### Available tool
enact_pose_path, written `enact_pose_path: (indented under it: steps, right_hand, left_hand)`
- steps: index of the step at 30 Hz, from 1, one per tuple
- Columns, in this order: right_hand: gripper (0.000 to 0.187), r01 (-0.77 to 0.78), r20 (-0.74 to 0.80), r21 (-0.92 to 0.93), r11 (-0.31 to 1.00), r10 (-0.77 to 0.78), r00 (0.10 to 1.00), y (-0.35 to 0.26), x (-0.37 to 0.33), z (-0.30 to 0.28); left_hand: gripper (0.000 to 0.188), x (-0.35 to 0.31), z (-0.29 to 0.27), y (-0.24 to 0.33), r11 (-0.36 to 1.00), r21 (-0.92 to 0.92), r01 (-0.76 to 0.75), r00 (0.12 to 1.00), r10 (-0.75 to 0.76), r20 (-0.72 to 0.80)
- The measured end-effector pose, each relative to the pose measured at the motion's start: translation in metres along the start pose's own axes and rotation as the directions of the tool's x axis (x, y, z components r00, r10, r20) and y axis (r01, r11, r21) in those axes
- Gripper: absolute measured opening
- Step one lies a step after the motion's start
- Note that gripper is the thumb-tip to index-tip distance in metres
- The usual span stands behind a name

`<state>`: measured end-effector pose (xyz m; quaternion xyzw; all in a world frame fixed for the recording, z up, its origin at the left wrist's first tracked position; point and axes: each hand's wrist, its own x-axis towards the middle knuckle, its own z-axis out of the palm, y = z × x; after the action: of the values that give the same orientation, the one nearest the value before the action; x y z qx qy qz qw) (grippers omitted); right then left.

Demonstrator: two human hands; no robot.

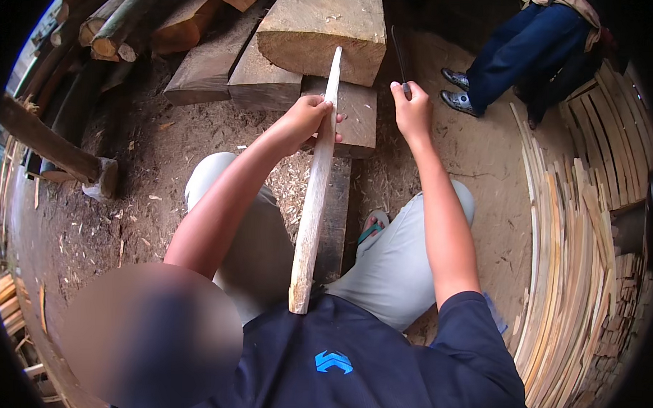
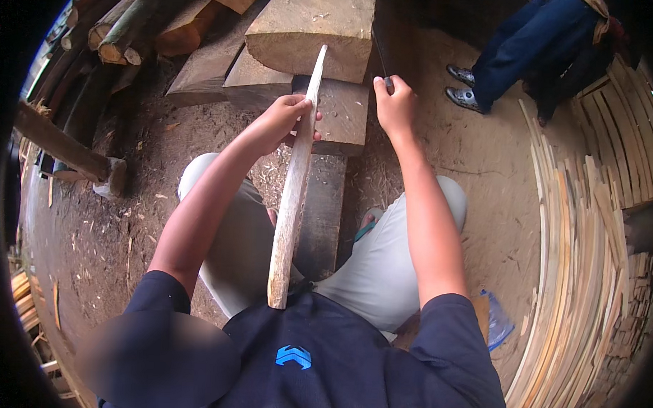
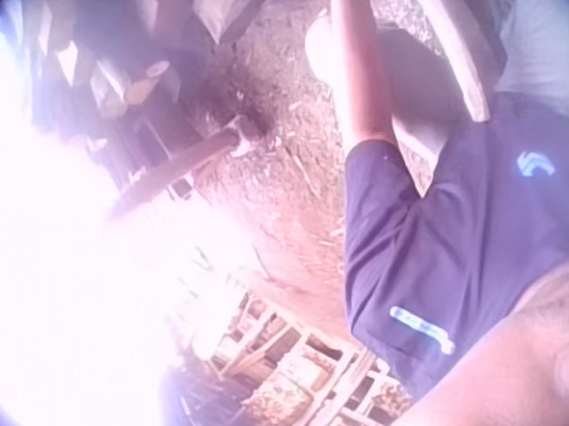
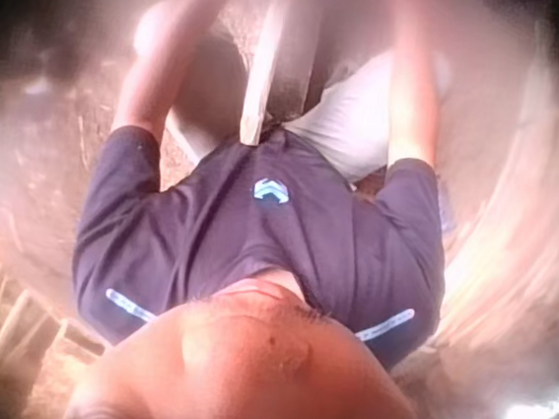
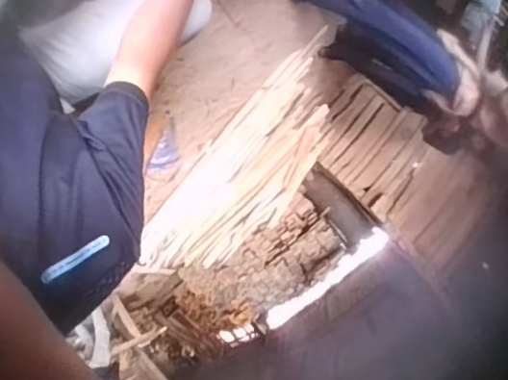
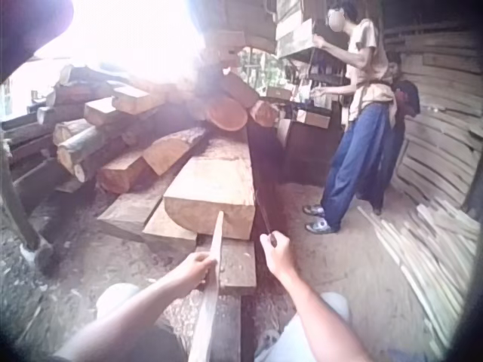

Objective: The person uses a knife to shave and smooth a long, thin piece of wood held between their legs. They repeatedly scrape the surface to remove thin shavings, occasionally pausing to inspect the wood.

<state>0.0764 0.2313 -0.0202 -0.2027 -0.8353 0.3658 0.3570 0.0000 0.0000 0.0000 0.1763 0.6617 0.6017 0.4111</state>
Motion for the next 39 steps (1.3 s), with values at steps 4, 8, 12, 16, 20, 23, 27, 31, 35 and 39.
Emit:
enact_pose_path:
  steps: [4, 8, 12, 16, 20, 23, 27, 31, 35, 39]
  right_hand:
    - [0.038, 0.047, -0.02, -0.028, 0.998, -0.048, 0.999, 0.001, -0.007, -0.001]
    - [0.04, 0.055, 0.0, -0.031, 0.998, -0.055, 0.998, 0.001, -0.015, -0.008]
    - [0.04, 0.068, -0.024, 0.002, 0.998, -0.068, 0.997, -0.004, -0.012, -0.01]
    - [0.036, 0.022, 0.053, -0.051, 0.998, -0.019, 0.998, -0.008, -0.01, -0.014]
    - [0.037, -0.007, 0.095, -0.032, 0.999, 0.011, 0.995, -0.017, -0.012, -0.015]
    - [0.037, 0.005, 0.13, -0.032, 0.999, -0.001, 0.991, -0.021, -0.015, -0.017]
    - [0.034, 0.0, 0.25, -0.039, 0.999, 0.01, 0.968, -0.031, -0.012, -0.013]
    - [0.034, 0.039, 0.389, -0.057, 0.998, -0.014, 0.921, -0.033, -0.011, -0.011]
    - [0.04, 0.004, 0.478, -0.028, 1.0, 0.01, 0.878, -0.042, -0.018, -0.007]
    - [0.046, -0.024, 0.461, 0.057, 0.998, -0.004, 0.887, -0.037, -0.019, -0.004]
  left_hand:
    - [0.035, -0.001, 0.0, 0.002, 1.0, 0.006, -0.008, 1.0, 0.008, -0.004]
    - [0.034, -0.008, 0.003, -0.001, 0.997, -0.074, 0.001, 1.0, 0.0, 0.015]
    - [0.033, -0.008, 0.004, 0.01, 0.979, -0.202, -0.013, 0.999, 0.019, 0.026]
    - [0.03, -0.012, 0.004, 0.019, 0.966, -0.257, 0.038, 0.996, -0.016, 0.089]
    - [0.029, -0.012, 0.007, 0.021, 0.945, -0.326, 0.005, 0.998, 0.017, 0.064]
    - [0.029, -0.015, 0.011, 0.025, 0.935, -0.354, 0.024, 0.996, 0.007, 0.087]
    - [0.034, -0.018, 0.011, 0.032, 0.918, -0.394, 0.043, 0.998, -0.017, 0.067]
    - [0.033, -0.018, 0.01, 0.032, 0.917, -0.392, 0.075, 0.995, -0.045, 0.084]
    - [0.032, -0.028, 0.011, 0.034, 0.955, -0.278, 0.107, 0.991, -0.079, 0.112]
    - [0.031, -0.026, 0.012, 0.019, 0.948, -0.314, 0.043, 0.991, -0.001, 0.134]
